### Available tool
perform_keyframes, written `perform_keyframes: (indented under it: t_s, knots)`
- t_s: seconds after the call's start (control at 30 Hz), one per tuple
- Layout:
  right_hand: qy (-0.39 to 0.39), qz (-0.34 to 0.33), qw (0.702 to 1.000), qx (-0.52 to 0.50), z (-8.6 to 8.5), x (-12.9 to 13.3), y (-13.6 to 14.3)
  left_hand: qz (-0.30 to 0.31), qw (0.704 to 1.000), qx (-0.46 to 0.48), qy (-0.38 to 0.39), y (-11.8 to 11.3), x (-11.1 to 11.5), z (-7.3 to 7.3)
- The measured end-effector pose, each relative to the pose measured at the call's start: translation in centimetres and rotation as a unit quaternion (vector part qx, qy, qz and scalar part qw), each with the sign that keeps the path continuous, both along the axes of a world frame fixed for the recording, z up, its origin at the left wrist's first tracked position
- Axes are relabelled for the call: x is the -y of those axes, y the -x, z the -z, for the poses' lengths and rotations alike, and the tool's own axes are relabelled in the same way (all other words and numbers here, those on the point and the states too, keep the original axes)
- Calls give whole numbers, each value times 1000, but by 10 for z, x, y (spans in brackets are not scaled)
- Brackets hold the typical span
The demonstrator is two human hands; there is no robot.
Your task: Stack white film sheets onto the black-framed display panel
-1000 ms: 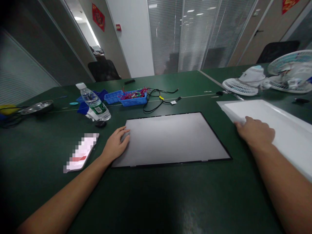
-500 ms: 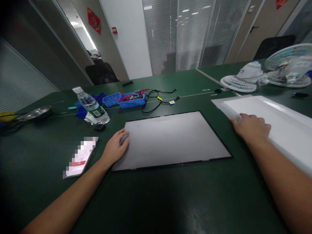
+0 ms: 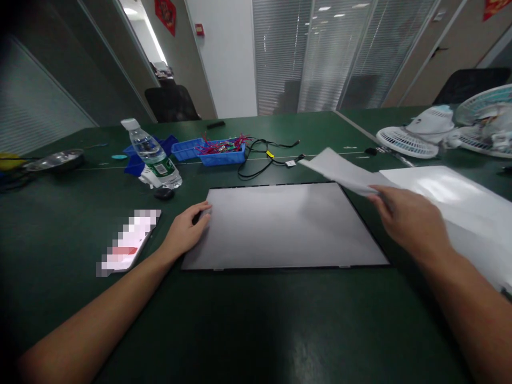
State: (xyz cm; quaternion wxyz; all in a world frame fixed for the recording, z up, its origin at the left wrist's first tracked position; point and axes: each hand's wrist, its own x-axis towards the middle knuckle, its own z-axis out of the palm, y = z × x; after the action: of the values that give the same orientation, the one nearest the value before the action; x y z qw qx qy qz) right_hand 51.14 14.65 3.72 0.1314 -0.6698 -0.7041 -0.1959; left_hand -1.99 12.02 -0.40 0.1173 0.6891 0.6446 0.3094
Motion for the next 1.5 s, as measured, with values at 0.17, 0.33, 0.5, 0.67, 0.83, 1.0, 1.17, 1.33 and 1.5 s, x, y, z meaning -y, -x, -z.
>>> perform_keyframes:
  t_s: [0.17,0.33,0.5,0.67,0.83,1.0,1.17,1.33,1.5]
  knots:
    - [-9,-364,931,9,6,18,58,-3,1000,3,12,0,1,-3]
    - [97,-487,868,-16,14,36,94,17,999,-26,25,-3,4,-4]
    - [167,-475,862,-53,19,44,107,45,992,-107,54,-9,7,-3]
    - [120,-353,919,-128,14,25,74,47,992,-97,68,-8,5,-4]
    - [128,12,984,-120,29,-18,-7,49,994,-84,56,-7,5,-6]
    - [185,97,964,-167,39,-29,-32,53,994,-81,44,-8,4,-4]
    - [191,86,953,-221,27,-17,-6,58,995,-75,36,-7,4,-3]
    - [190,61,951,-236,26,-11,7,53,994,-83,46,-8,5,-4]
    - [174,14,957,-229,30,-11,10,49,995,-71,40,-8,5,-4]
